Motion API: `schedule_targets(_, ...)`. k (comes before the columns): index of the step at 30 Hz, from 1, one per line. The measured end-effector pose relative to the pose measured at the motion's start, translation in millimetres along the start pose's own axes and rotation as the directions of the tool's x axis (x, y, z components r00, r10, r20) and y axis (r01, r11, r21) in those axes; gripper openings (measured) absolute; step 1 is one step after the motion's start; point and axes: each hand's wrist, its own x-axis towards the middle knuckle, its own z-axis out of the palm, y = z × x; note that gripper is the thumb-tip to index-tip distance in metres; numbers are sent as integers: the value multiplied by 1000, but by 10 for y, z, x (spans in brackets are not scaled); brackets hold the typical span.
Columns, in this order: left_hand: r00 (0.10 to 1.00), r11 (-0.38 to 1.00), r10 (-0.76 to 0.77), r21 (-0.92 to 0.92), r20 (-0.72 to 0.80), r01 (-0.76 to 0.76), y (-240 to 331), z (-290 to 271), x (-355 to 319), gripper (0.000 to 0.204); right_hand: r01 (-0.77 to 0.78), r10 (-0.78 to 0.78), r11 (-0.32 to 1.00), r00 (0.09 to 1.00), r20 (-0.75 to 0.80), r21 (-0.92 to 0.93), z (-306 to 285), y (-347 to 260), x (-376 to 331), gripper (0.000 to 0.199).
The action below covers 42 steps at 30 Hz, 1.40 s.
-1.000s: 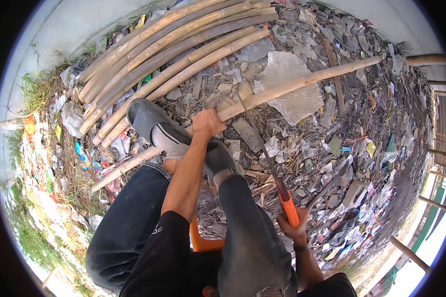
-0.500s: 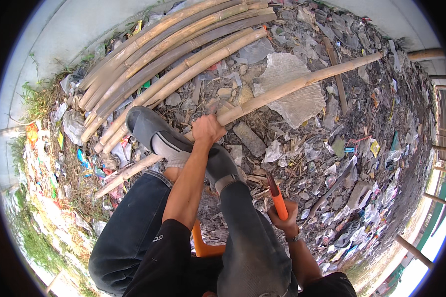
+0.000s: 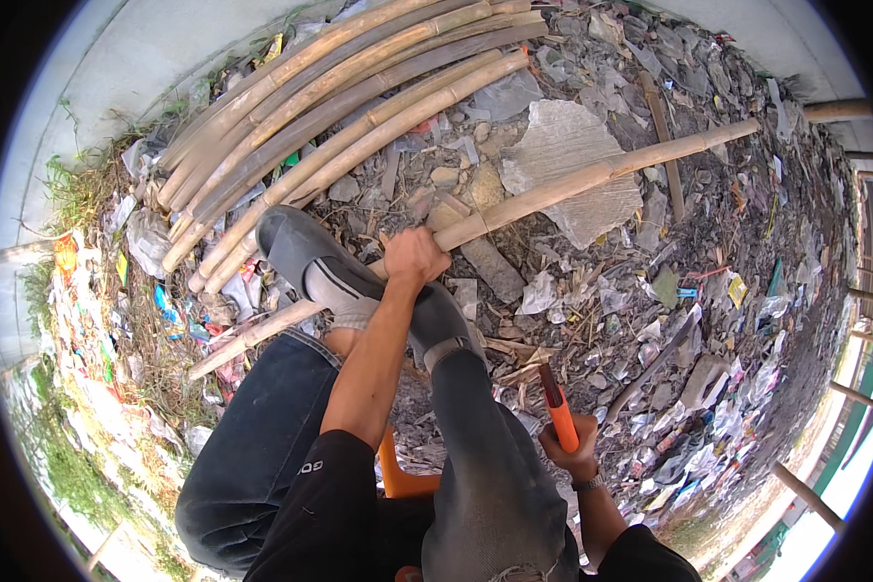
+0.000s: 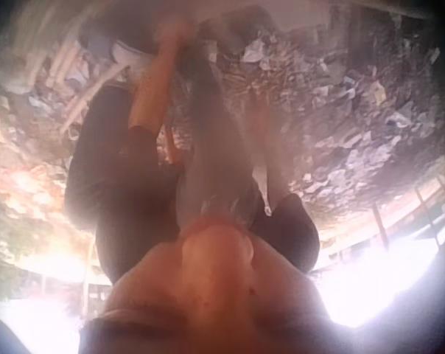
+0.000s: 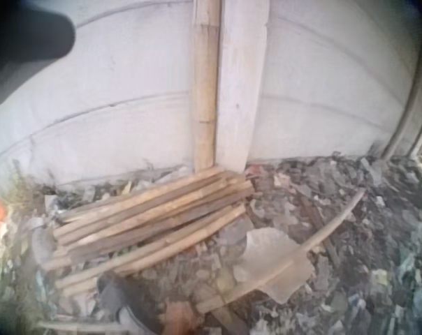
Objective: The person sits on a small stool and uses a hand saw to cut a long bamboo pole into smaller sections. They hold the bamboo steady with their left hand and saw with their right hand, repeating the process for multiple cuts.
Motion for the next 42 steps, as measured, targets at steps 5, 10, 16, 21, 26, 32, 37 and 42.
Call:
schedule_targets(5,1000,1000,11,4,-16,-11,100,118,-186,34,-56,63,989,997,-44,138,121,12,774,17)
schedule_targets(10,1000,999,-5,-38,-8,5,163,-5,-67,40,27,2,982,989,-150,187,57,-198,1418,12)
schedule_targets(16,999,998,-50,25,-6,51,41,-145,-119,39,236,-227,970,962,-150,50,-337,-982,1133,16)
schedule_targets(21,1000,1000,-13,18,6,13,130,-102,-92,39,201,-196,979,964,-178,11,-236,-777,959,20)
schedule_targets(26,1000,1000,9,9,4,-9,114,-74,-56,38,73,-67,995,993,-99,60,37,-376,971,10)
schedule_targets(32,1000,1000,8,13,-14,-8,43,-27,-57,37,8,-1,991,998,-59,131,44,-309,528,15)
schedule_targets(37,1000,1000,-18,16,3,18,73,-95,-110,36,-78,79,996,997,-13,52,-130,-117,-224,16)
schedule_targets(42,1000,998,-13,-60,4,13,163,64,-157,40,-3,29,985,989,-148,175,572,-144,1197,18)
